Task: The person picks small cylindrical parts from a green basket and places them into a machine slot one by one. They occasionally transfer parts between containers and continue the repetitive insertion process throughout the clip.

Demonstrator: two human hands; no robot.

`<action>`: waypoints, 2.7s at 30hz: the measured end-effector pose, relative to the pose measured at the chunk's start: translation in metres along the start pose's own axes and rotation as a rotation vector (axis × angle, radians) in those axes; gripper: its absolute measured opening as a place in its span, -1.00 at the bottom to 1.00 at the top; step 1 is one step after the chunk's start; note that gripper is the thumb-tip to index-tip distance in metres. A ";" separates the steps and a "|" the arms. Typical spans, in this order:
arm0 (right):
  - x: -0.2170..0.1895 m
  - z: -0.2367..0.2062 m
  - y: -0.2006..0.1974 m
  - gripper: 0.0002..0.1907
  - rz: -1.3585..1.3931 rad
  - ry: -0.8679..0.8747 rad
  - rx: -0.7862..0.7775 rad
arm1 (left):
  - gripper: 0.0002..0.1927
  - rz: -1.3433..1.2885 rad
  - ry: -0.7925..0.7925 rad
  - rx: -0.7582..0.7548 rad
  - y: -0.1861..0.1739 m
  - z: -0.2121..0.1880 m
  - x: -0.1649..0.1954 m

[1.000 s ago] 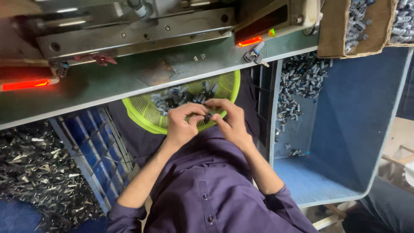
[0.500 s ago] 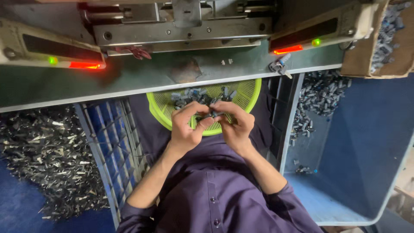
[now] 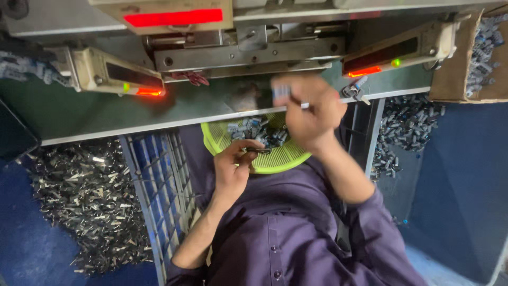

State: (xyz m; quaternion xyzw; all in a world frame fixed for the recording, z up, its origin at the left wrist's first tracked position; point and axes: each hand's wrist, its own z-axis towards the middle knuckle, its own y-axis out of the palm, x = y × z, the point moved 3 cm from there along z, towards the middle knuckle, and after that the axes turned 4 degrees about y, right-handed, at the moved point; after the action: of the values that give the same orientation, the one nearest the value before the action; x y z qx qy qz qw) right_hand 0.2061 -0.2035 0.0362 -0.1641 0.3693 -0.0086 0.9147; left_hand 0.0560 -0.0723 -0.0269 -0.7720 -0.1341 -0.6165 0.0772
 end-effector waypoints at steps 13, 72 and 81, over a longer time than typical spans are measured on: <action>0.002 0.092 0.017 -0.65 -0.291 -0.121 -0.339 | -0.62 -0.468 0.106 -0.100 -0.006 -0.015 -0.041; -0.004 0.064 0.011 -0.62 -0.400 -0.070 -0.221 | -0.74 0.921 0.408 -0.302 0.126 0.082 -0.097; -0.029 -0.081 -0.027 -0.80 -0.251 0.106 -0.242 | -0.84 0.460 0.367 -0.615 0.093 0.065 -0.107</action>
State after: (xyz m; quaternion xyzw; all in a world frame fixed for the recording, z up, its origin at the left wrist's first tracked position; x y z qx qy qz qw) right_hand 0.1329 -0.2492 0.0096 -0.3171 0.3919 -0.0866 0.8593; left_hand 0.1226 -0.1545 -0.1414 -0.6464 0.2479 -0.7216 0.0015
